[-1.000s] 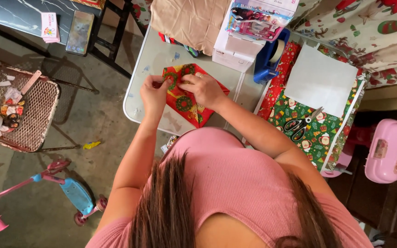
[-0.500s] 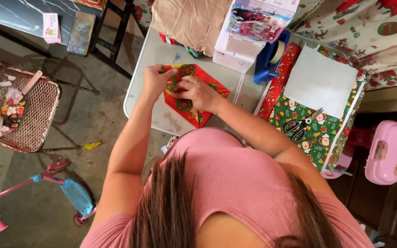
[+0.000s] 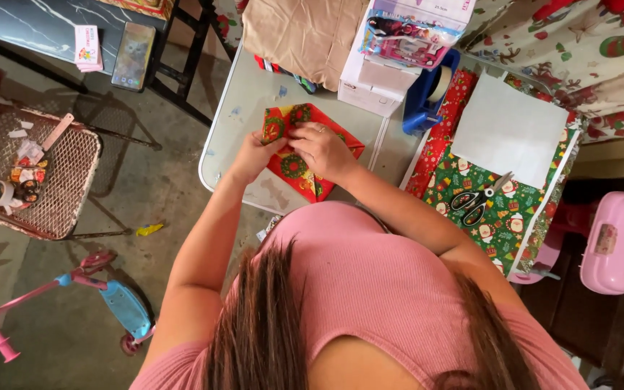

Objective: The person wraps a small box with red Christmas-themed wrapping paper on a table. They fold the paper edges, secure them with tape, and then place the wrapped gift aside. The person then picks up a roll of green wrapping paper and a white sheet of paper.

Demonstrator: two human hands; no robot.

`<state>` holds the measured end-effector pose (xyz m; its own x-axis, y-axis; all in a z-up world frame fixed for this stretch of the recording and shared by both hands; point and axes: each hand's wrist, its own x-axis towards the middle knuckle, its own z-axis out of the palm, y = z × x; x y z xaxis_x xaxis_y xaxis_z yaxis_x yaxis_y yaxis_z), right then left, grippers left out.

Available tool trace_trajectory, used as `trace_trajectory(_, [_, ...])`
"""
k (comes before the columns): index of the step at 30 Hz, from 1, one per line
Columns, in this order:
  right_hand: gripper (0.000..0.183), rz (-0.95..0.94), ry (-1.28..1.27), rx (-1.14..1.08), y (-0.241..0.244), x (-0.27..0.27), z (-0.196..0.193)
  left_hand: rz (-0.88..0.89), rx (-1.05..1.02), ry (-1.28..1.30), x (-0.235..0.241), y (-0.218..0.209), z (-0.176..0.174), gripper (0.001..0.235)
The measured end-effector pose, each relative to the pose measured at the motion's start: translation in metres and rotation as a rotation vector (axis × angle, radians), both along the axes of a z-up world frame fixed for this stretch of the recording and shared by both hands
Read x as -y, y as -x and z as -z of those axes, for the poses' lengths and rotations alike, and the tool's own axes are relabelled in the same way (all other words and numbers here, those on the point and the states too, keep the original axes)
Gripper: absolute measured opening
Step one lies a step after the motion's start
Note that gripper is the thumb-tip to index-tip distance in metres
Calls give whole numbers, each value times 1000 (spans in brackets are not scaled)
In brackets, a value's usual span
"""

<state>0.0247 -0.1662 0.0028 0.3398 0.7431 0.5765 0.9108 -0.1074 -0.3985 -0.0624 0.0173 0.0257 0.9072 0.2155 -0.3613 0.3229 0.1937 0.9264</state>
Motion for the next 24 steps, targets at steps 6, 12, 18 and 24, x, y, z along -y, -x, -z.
trace_trajectory(6, [17,-85,-89,-259,8,9,-42,175,179,-599,16,12,-44,39])
trace_trajectory(12, [29,196,-165,-464,-8,20,-33,349,492,-963,9,11,18,70])
trace_trajectory(18, [29,157,-239,-566,-10,25,-42,342,570,-1402,26,19,26,69])
trace_trajectory(24, [29,50,-19,-233,-11,25,-21,458,483,-1472,60,37,24,71])
